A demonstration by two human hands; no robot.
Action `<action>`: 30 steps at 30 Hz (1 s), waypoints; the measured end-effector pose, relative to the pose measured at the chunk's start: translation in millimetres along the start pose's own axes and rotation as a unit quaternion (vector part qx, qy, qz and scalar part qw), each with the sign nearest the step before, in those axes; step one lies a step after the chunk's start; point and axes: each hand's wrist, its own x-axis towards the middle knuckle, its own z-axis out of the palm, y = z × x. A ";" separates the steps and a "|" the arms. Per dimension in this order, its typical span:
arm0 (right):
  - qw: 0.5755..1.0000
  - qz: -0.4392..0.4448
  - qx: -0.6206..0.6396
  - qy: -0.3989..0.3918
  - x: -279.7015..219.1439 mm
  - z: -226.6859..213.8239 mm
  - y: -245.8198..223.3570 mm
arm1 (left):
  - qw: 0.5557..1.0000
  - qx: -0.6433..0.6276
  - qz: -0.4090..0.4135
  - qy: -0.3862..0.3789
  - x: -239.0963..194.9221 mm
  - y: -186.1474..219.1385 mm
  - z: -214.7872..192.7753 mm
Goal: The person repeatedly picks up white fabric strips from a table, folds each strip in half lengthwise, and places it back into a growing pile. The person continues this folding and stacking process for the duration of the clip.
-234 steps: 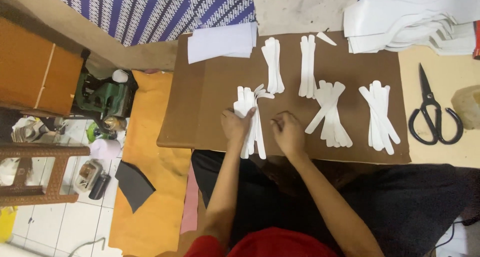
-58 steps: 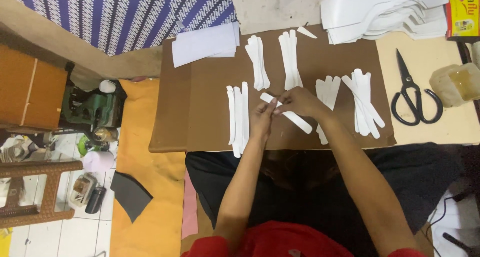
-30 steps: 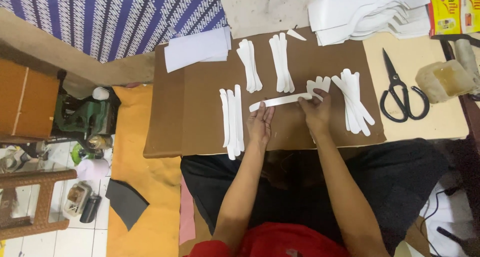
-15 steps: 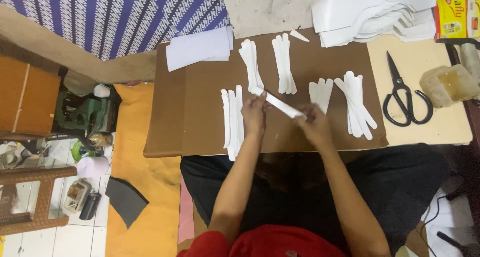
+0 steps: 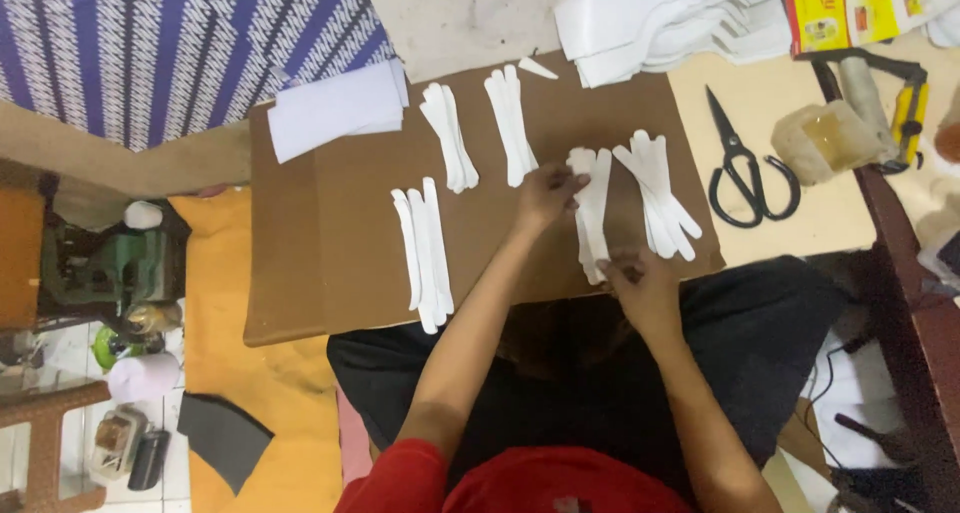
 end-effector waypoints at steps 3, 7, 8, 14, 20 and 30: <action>0.999 -0.001 -0.001 0.035 -1.6 -8.7 -18.2 | 1.000 -0.001 0.027 -0.003 2.9 19.5 11.2; 0.998 -0.031 -0.025 0.040 -9.1 1.5 -39.1 | 0.999 -0.004 0.025 0.037 18.4 17.3 5.5; 1.000 -0.019 -0.002 0.021 -12.2 5.7 -36.4 | 0.999 0.023 0.023 0.037 19.4 7.5 1.9; 0.996 0.021 0.084 -0.029 -14.1 12.7 -12.7 | 0.999 0.014 0.009 0.050 32.2 -43.2 -8.6; 0.997 -0.055 -0.006 0.055 -1.8 9.3 -0.6 | 0.992 0.112 -0.018 0.057 27.5 -8.4 15.1; 0.991 -0.054 -0.091 0.087 31.5 13.5 -14.0 | 0.985 0.103 -0.027 0.134 -6.2 -42.2 14.3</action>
